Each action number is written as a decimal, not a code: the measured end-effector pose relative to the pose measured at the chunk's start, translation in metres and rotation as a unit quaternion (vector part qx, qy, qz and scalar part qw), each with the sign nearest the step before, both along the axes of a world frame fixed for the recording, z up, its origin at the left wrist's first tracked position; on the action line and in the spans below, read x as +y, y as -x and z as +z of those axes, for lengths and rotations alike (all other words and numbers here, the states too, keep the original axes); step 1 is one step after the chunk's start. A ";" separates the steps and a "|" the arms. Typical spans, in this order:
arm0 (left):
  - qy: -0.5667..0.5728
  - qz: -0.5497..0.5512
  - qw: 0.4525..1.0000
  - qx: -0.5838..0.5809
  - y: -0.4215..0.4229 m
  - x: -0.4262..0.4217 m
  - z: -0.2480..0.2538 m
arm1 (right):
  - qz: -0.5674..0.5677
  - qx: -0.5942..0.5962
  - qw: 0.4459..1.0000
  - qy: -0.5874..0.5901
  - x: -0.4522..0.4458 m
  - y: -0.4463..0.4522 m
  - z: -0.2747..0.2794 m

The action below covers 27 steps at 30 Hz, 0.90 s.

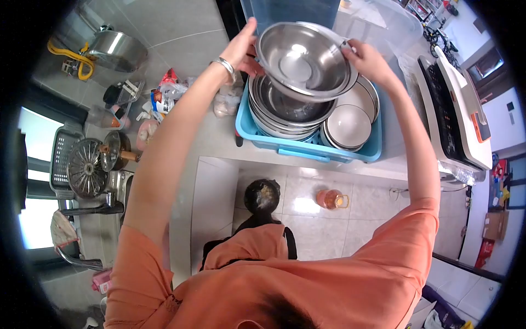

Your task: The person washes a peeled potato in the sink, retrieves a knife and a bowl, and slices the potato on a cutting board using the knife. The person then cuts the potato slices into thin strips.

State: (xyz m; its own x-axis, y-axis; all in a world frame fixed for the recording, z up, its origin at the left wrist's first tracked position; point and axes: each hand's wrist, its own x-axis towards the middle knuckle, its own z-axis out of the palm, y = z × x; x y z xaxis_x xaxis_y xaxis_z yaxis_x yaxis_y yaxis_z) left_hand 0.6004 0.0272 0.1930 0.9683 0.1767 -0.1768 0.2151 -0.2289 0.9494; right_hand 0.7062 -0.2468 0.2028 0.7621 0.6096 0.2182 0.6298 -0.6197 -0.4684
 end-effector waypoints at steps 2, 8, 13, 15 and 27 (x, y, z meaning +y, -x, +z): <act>-0.196 -0.008 0.980 -0.019 -0.011 0.008 0.001 | 0.015 0.010 0.998 -0.059 -0.013 -0.024 -0.003; -0.651 -0.051 0.739 -0.165 -0.010 -0.019 -0.037 | -0.083 0.029 0.994 -0.067 -0.039 -0.019 0.032; -0.614 -0.123 0.779 -0.005 -0.033 -0.014 -0.029 | -0.118 0.032 0.990 -0.073 -0.052 -0.003 0.040; -0.615 -0.117 0.778 -0.048 -0.034 -0.012 -0.028 | -0.129 0.028 0.989 -0.070 -0.056 -0.001 0.034; -0.435 -0.038 0.895 -0.098 -0.027 0.034 0.021 | -0.149 0.091 0.981 -0.087 -0.039 0.020 0.028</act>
State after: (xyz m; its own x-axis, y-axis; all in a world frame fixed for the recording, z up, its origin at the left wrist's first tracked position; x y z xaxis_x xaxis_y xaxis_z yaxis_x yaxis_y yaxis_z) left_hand 0.6278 0.0613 0.2142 0.9807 0.0975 0.1693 0.0169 -0.9057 0.4237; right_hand 0.6866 -0.2861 0.2311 0.9366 0.3201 0.1426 0.3291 -0.6640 -0.6714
